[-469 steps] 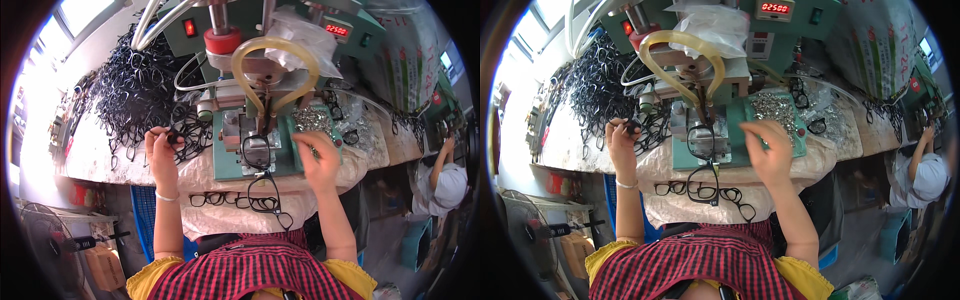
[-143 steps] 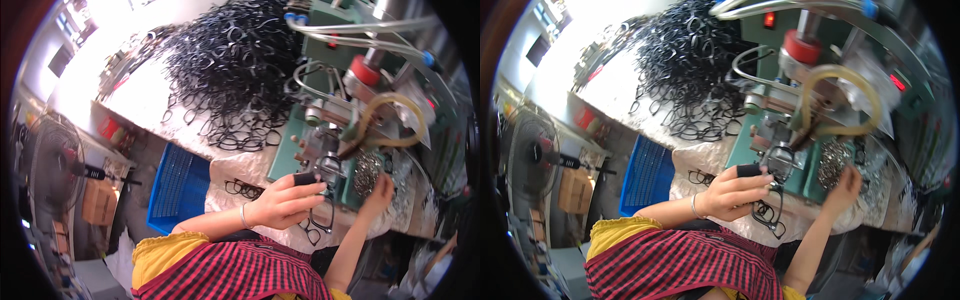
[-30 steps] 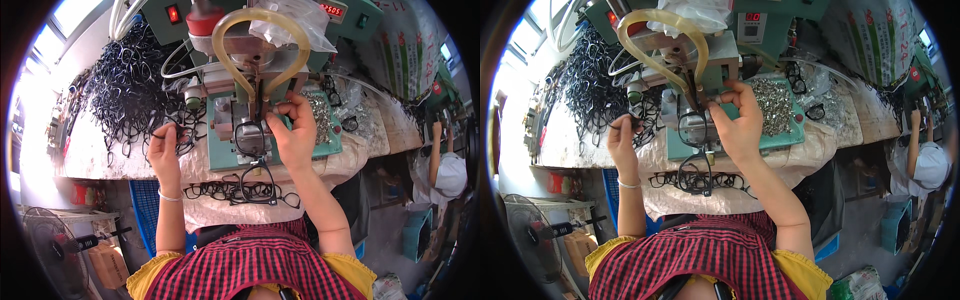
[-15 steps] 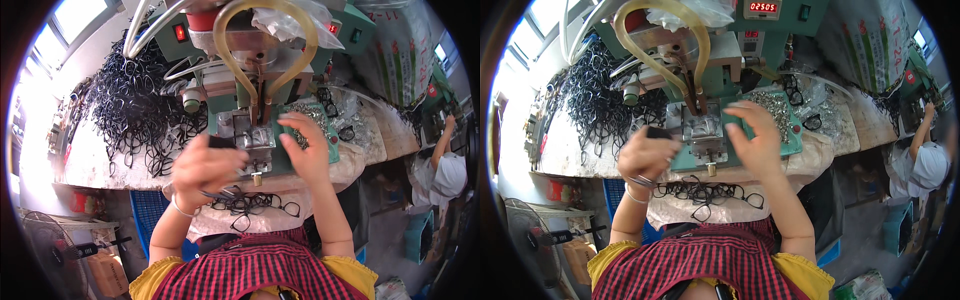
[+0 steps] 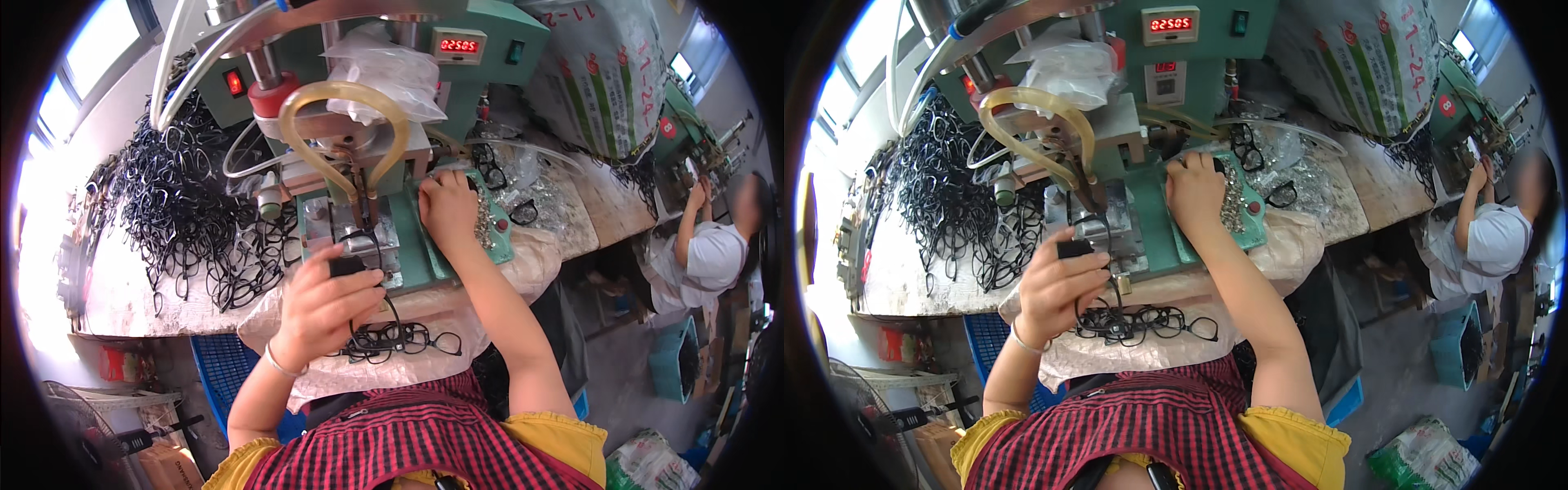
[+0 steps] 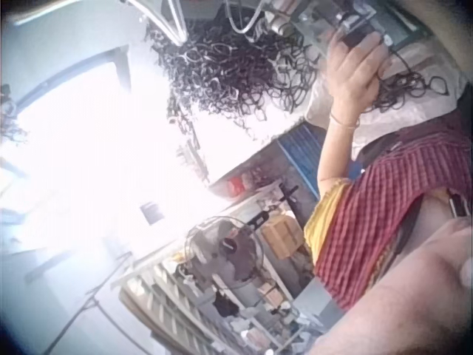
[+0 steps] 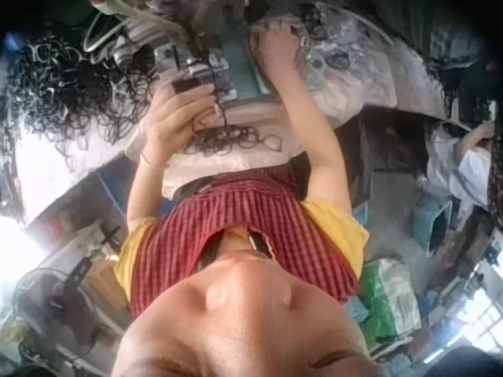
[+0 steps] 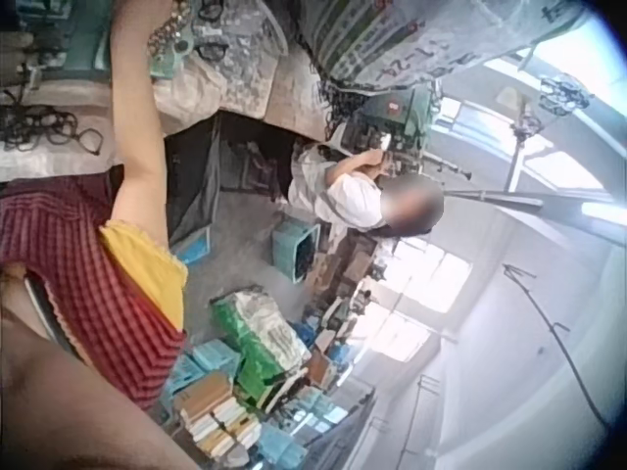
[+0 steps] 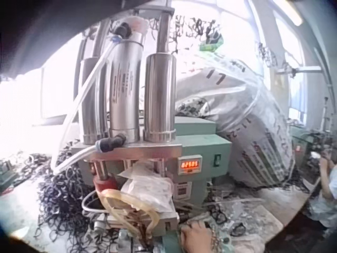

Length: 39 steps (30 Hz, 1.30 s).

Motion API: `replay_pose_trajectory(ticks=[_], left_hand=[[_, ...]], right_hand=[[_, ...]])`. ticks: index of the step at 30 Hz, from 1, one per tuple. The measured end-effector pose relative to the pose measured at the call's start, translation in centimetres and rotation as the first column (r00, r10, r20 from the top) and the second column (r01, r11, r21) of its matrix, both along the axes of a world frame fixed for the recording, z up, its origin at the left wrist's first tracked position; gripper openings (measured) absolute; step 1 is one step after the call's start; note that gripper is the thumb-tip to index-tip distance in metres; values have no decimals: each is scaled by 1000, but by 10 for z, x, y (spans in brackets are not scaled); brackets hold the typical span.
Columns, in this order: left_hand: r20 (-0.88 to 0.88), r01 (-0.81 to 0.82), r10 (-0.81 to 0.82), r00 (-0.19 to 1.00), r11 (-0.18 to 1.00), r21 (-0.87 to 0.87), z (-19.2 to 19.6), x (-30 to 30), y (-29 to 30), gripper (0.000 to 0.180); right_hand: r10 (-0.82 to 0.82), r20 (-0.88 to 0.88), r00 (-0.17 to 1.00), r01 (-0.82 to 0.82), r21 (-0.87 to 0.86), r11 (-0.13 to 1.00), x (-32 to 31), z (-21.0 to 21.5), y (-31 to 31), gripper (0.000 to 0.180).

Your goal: The person repeatedly picks up black eyeglass frames and small metal components, places them into a green machine, and removes the assembled glasses. They handle the frames and components by hand and place finished units on the table.

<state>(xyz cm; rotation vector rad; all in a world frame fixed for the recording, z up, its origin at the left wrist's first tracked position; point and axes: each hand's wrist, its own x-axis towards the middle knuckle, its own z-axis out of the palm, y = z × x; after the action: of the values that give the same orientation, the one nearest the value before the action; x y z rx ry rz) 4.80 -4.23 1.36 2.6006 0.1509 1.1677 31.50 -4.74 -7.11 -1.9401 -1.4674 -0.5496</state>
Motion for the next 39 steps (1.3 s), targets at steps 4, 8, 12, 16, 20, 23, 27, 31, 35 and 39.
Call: replay_pose_trajectory(ticks=[4, 8, 12, 16, 20, 23, 27, 31, 35, 39], left_hand=[[44, -376, 375, 926, 927, 13, -23, -69, -13, 26], [180, -610, 833, 524, 514, -603, -35, -154, 23, 19], [59, -665, 822, 566, 498, -556, -47, -203, 92, 14], [-213, -762, 758, 616, 642, 81, -49, -201, 127, 29], [-453, -626, 663, 595, 737, 256, -96, -228, 167, 38], [-265, -690, 701, 662, 708, 149, -105, -237, 173, 38], [-74, -689, 737, 672, 586, -426, -84, -214, 157, 40], [313, 116, 632, 708, 333, -936, -66, -172, 129, 35], [452, 453, 512, 731, 132, -882, -64, -121, 119, 28], [350, 342, 645, 679, 144, -929, -80, -92, 78, 30]], right_hand=[[76, -40, 996, -74, 46, 996, 3, 2, -33, 10], [45, -703, 710, 77, 142, 987, 19, -18, -88, 8], [341, -838, 426, 187, 451, 873, 14, -37, -72, 8], [361, -822, 440, 76, 435, 897, 0, -13, -43, 16], [262, -811, 523, 5, 310, 951, 0, -7, -42, 19], [74, -681, 728, 71, 183, 981, 0, -12, -68, 16], [49, -718, 694, 145, 206, 968, 12, -18, -121, 13], [249, -688, 682, -138, 213, 967, -30, 32, -97, 12], [476, -456, 751, -376, 297, 878, -57, 71, -45, 9], [500, -617, 607, -286, 418, 862, -84, 49, -35, 17]])
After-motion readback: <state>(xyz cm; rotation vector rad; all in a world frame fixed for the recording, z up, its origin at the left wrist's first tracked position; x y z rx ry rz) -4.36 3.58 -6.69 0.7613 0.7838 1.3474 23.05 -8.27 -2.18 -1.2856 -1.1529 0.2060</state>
